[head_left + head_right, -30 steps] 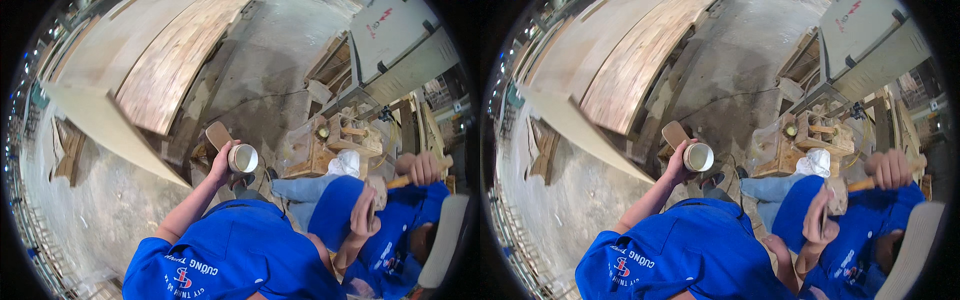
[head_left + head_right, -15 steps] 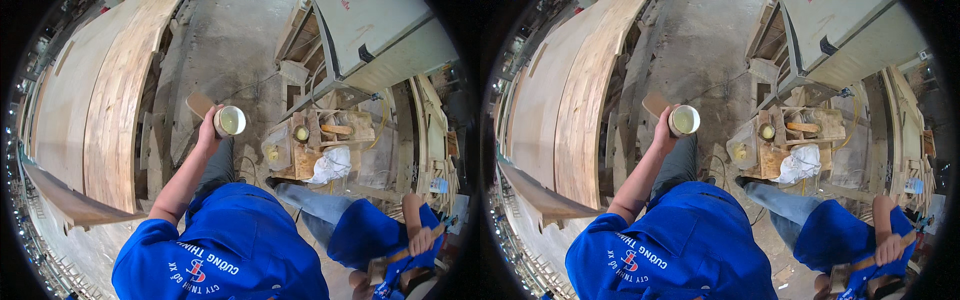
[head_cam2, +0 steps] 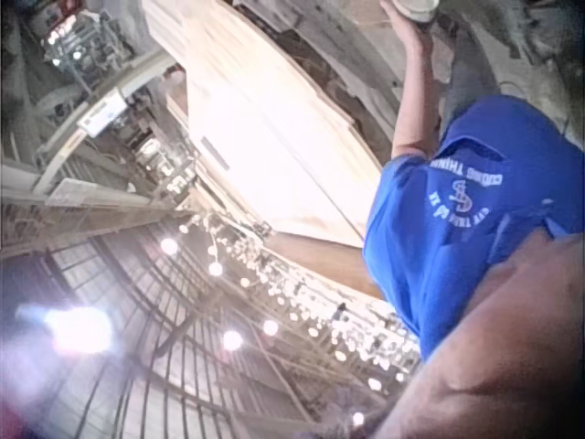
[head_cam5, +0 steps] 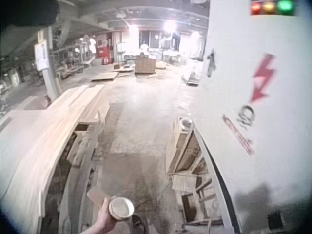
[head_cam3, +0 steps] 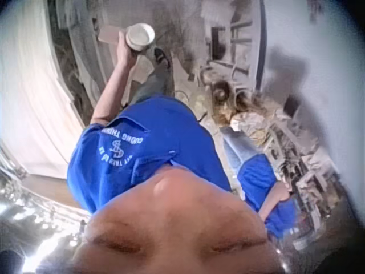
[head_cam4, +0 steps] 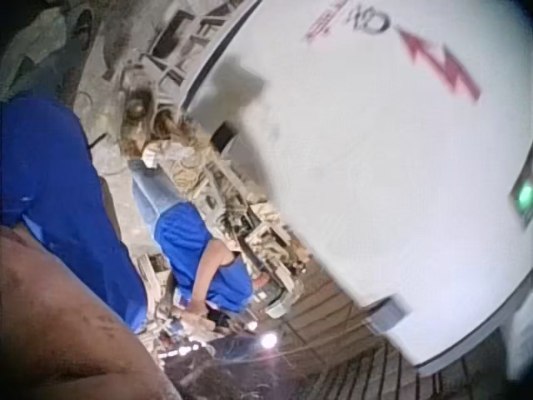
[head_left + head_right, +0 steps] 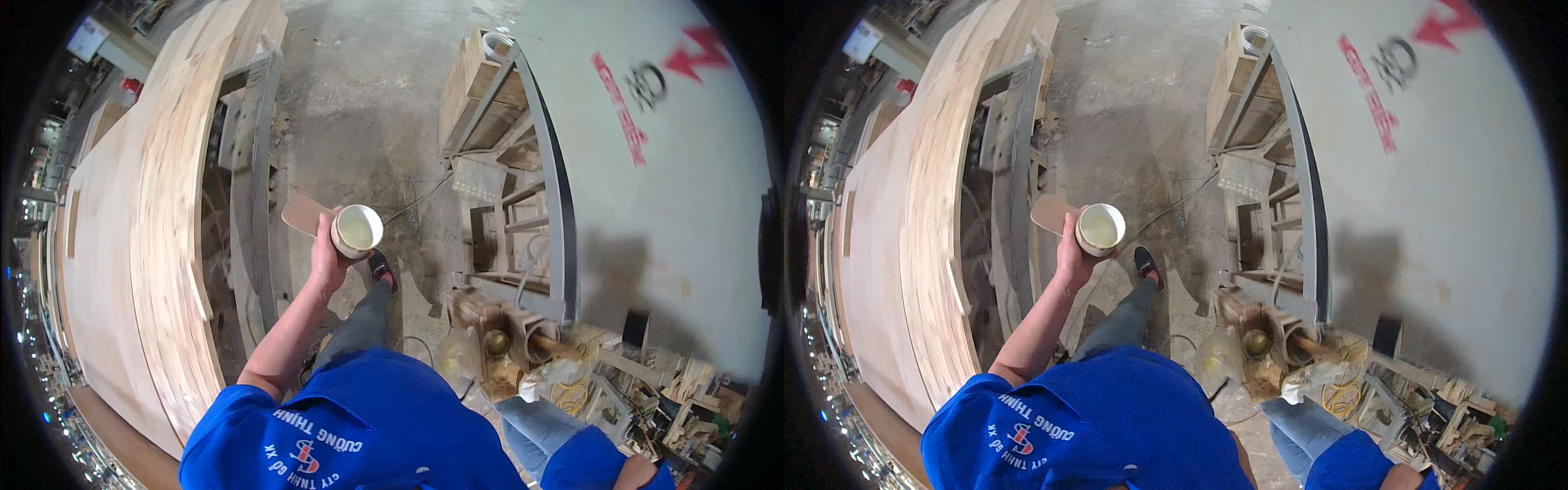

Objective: The person prepares a yellow adhesive by mixing liquids in a cup and stirring it with a stick. They then use a power drill to mix the adhesive further. Finally, the person applies the adhesive to the joints of a wooden chair frame using a small brush.

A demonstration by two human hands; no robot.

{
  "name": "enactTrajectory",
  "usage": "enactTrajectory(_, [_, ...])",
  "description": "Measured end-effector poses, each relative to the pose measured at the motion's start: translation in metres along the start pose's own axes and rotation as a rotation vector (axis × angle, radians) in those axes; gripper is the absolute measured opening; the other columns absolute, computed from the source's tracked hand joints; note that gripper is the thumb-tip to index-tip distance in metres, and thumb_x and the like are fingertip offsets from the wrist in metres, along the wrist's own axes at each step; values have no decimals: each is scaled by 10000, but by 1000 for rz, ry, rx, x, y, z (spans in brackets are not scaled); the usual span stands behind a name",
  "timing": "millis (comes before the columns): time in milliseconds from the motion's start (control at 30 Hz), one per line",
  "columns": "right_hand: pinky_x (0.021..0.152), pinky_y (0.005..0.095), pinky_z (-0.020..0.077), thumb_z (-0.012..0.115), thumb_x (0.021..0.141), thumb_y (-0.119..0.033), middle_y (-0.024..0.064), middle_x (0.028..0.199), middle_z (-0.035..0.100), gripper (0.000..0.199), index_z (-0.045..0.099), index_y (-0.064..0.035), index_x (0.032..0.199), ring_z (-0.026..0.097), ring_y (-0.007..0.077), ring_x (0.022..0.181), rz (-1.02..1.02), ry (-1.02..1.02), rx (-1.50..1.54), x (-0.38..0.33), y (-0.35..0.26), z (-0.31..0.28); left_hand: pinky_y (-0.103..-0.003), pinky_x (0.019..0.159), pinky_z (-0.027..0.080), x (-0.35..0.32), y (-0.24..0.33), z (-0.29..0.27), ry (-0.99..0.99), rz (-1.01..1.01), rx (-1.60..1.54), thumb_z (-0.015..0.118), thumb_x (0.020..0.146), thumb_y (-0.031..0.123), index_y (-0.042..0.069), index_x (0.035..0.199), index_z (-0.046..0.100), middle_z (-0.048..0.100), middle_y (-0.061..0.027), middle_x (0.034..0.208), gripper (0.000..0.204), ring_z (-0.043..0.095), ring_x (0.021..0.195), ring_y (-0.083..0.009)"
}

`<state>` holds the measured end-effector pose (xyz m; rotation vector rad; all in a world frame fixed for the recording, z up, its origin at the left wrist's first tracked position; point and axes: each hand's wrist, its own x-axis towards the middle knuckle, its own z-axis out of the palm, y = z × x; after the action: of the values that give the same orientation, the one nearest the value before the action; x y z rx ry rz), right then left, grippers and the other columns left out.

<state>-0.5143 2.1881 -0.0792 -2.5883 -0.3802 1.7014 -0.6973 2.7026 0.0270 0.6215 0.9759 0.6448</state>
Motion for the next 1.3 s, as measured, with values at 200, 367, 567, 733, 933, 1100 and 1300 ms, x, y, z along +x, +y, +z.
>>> enactTrajectory(200, [767, 429, 454, 565, 781, -344, 187, 952, 621, 348, 627, -24, 903, 581, 351, 909, -51, 18, 70, 38, -162, -60, -464, 795, 491, 87, 81, 28, -55, -2, -68, 193, 921, 526, 166, 1300, 363, 446, -63, 1275, 549, 492, 1123, -250])
enactTrajectory(367, [768, 429, 454, 565, 781, -343, 188, 953, 620, 349, 626, -23, 906, 580, 352, 910, -67, 1, 25, 50, -245, -100, -417, 899, 431, 140, 159, 32, -24, 111, -93, 182, 927, 516, 155, 1314, 361, 447, -57, 1280, 559, 468, 1153, -228])
enactTrajectory(567, [768, 430, 453, 564, 781, -343, 189, 954, 619, 349, 624, -23, 909, 580, 352, 911, -61, -63, -26, 105, -336, -147, -351, 908, 405, 234, 230, 49, 26, 170, -107, 189, 933, 506, 134, 1297, 376, 465, -43, 1261, 553, 462, 1146, -186])
enactTrajectory(733, [768, 430, 453, 564, 782, -342, 190, 955, 619, 350, 623, -22, 912, 579, 353, 912, -49, -94, -10, 163, -426, -201, -390, 945, 369, 356, 275, 74, 72, 114, -129, 214, 927, 517, 152, 1291, 391, 450, -31, 1279, 545, 431, 1177, -196])
enactTrajectory(933, [769, 430, 453, 563, 782, -341, 191, 956, 618, 351, 621, -22, 915, 579, 353, 913, -34, -103, 96, 214, -540, -275, -462, 937, 370, 500, 345, 133, 66, 129, -107, 302, 890, 561, 126, 1255, 432, 478, -70, 1248, 583, 452, 1147, -261])
enactTrajectory(1100, [769, 431, 453, 563, 783, -340, 192, 957, 617, 351, 620, -21, 918, 578, 354, 914, -25, -94, 233, 242, -635, -325, -442, 916, 394, 609, 397, 191, 57, 124, -52, 310, 888, 565, 120, 1253, 416, 459, -67, 1253, 586, 452, 1140, -254])
enactTrajectory(1300, [769, 431, 453, 563, 783, -339, 194, 958, 616, 352, 618, -21, 921, 578, 354, 915, 29, -45, 480, 280, -744, -356, -446, 930, 387, 767, 461, 246, -11, 78, 36, 298, 893, 558, 120, 1274, 381, 418, -77, 1279, 587, 420, 1167, -266])
